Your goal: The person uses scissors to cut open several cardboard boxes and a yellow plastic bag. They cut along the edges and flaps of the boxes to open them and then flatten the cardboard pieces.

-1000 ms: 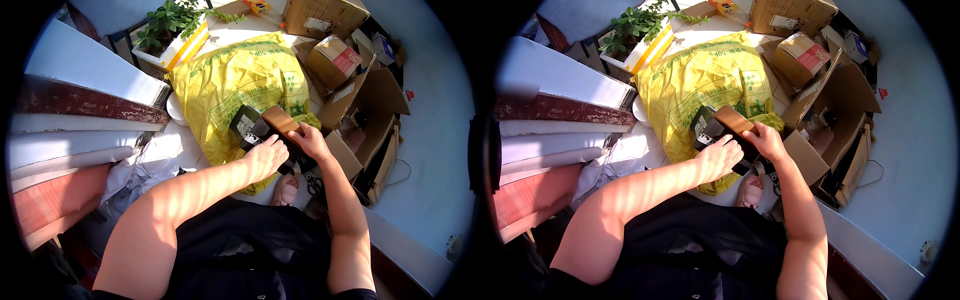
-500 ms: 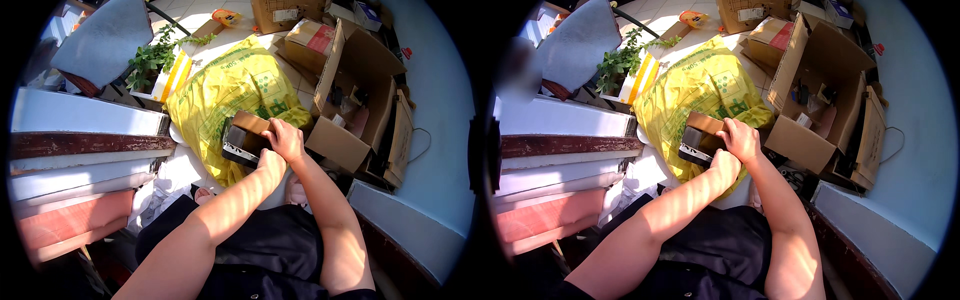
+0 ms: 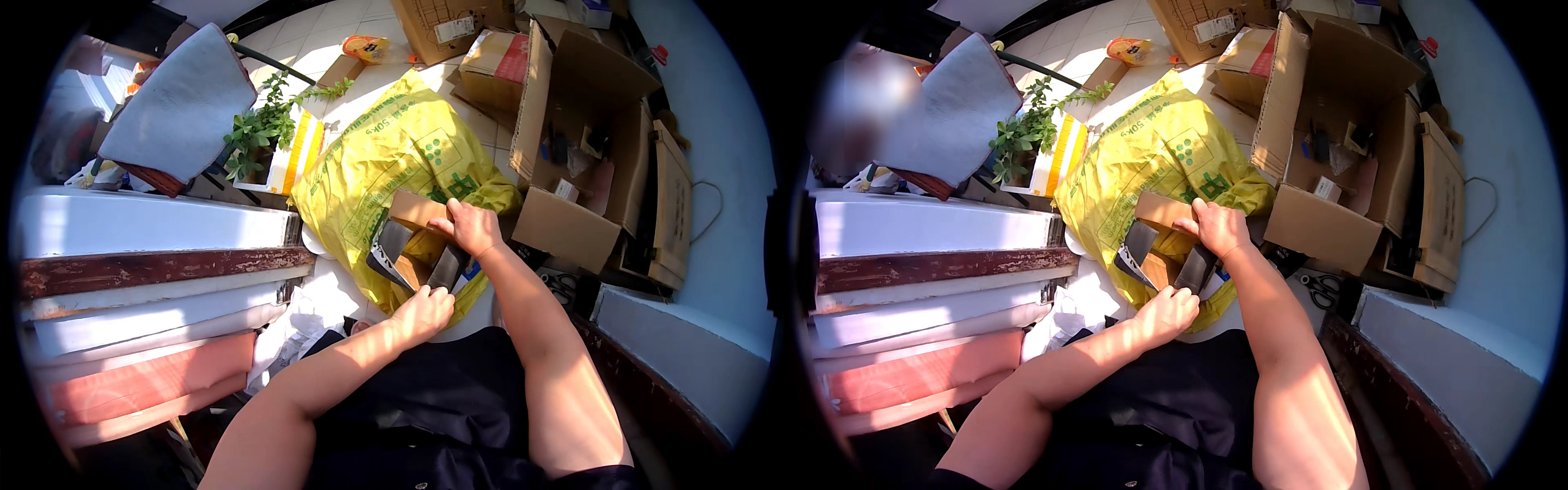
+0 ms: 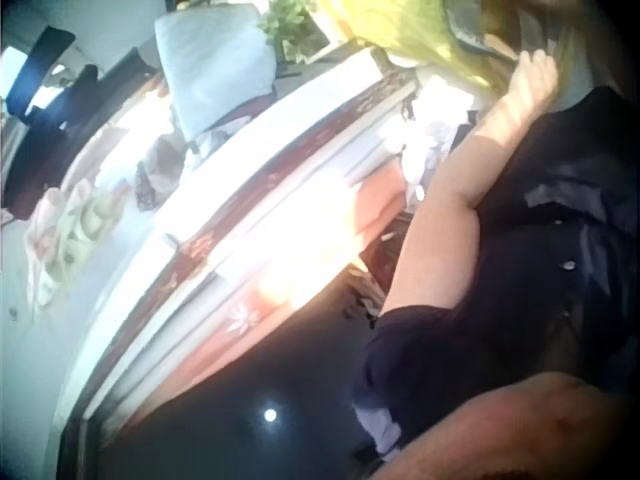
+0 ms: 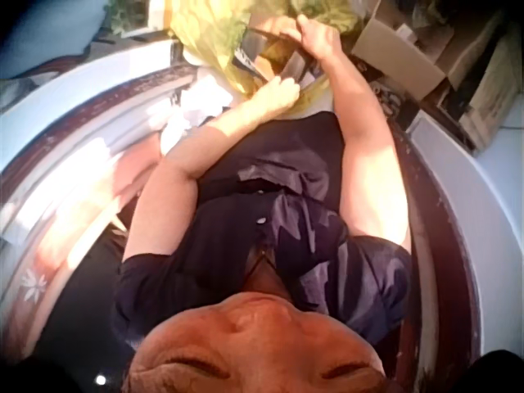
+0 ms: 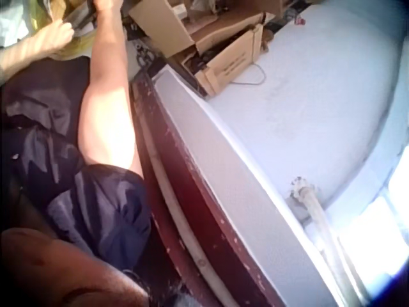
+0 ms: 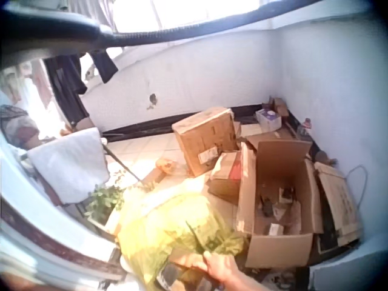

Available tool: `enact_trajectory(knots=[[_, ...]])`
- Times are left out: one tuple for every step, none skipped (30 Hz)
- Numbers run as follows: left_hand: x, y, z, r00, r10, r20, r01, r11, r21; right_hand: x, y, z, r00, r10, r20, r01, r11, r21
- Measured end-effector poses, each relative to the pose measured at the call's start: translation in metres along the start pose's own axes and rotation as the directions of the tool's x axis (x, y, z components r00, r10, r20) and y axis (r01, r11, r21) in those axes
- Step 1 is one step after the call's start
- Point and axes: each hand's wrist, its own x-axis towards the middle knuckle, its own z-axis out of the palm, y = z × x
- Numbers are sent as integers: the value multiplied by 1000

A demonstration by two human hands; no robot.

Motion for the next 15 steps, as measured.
enact_trajectory(knots=[[-4,-2,-1,1000,-15,6,15,1000,-18,-1,-1,-1,1000,0,2,0,1000,-1],[-3,-7,2,987,-122,-104,101,977,-190,-3,-1,-3,999,11,-33,-11,1000,16],[-1,-12,-3,956,-274,-105,217,900,-379,-4,-2,-4,997,20,-70,-18,999,32],[1,-20,-15,920,-371,-130,275,844,-461,-8,-12,-16,996,61,-61,-57,996,69],[4,-29,-25,874,-464,-146,322,777,-541,-11,-21,-25,994,75,-85,-66,993,100],[6,-35,-26,782,-605,-147,438,703,-561,-15,-29,-34,991,86,-107,-72,989,129],[5,-48,-29,734,-663,-147,512,682,-522,-18,-40,-47,987,98,-129,-77,984,159],[2,-55,-34,712,-683,-164,551,688,-473,-21,-53,-60,972,213,-102,-190,962,199],[0,-61,-43,691,-699,-186,587,691,-421,-22,-61,-68,950,295,-105,-261,931,254],[0,-65,-54,610,-757,-236,651,648,-395,-24,-66,-75,945,306,-113,-268,926,267],[1,-70,-63,522,-803,-288,711,596,-373,-27,-71,-80,941,317,-120,-274,920,280],[1,-76,-72,432,-872,-230,787,489,-376,-30,-78,-85,930,350,-113,-298,897,327],[2,-83,-72,310,-923,-227,843,377,-383,-32,-84,-88,918,382,-108,-319,872,372],[-2,-97,-66,237,-965,110,831,143,-538,-36,-89,-91,905,413,-101,-339,844,415],[-12,-111,-66,181,-883,433,790,-132,-599,-39,-95,-88,922,384,-43,-342,864,370]])
